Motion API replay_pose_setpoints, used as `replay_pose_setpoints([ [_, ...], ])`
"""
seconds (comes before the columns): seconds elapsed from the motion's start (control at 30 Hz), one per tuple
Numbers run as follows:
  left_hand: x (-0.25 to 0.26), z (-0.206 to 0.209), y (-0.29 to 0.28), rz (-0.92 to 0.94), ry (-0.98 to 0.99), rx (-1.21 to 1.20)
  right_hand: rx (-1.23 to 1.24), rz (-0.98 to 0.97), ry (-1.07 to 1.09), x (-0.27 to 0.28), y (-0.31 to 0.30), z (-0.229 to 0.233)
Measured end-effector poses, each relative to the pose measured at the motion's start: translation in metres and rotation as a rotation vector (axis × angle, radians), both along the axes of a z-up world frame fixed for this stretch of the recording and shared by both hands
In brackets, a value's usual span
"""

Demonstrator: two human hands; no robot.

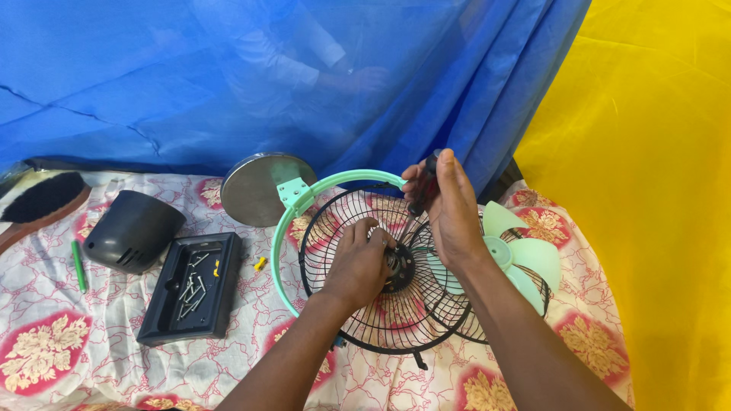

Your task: The person uses a screwdriver to remove screws from the front grille and motor housing of a small electric fan. They detach the front grille, then remove the motor and fan blade assembly from the stand, placing the parts on the table.

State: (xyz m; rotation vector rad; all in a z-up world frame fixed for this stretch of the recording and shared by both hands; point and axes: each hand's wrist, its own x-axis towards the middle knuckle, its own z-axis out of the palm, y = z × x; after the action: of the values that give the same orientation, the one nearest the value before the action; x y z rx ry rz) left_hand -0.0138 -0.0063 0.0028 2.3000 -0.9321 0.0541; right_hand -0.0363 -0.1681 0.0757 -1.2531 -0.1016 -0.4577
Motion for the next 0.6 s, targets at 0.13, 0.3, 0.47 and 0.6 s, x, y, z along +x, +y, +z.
replay_pose_setpoints([
  [0.13,-0.0001,0.0003,-0.0002,0.003,-0.005,-0.007,-0.086,0.037,0.022,-0.0029,-0.0021,0.0027],
  [0.3,0.0028,-0.0003,-0.0003,-0.004,-0.013,-0.024,0.025,0.099,0.014,0.0000,0.0054,0.0028],
  [0.47,0.0031,-0.0021,-0.0005,0.005,-0.005,-0.002,0.055,0.114,0.019,0.0006,0.0049,0.0012],
  [0.6,0.0035,-0.0034,-0.0004,0.000,-0.011,-0.021,0.104,0.123,0.004,-0.0027,0.0029,-0.0007],
])
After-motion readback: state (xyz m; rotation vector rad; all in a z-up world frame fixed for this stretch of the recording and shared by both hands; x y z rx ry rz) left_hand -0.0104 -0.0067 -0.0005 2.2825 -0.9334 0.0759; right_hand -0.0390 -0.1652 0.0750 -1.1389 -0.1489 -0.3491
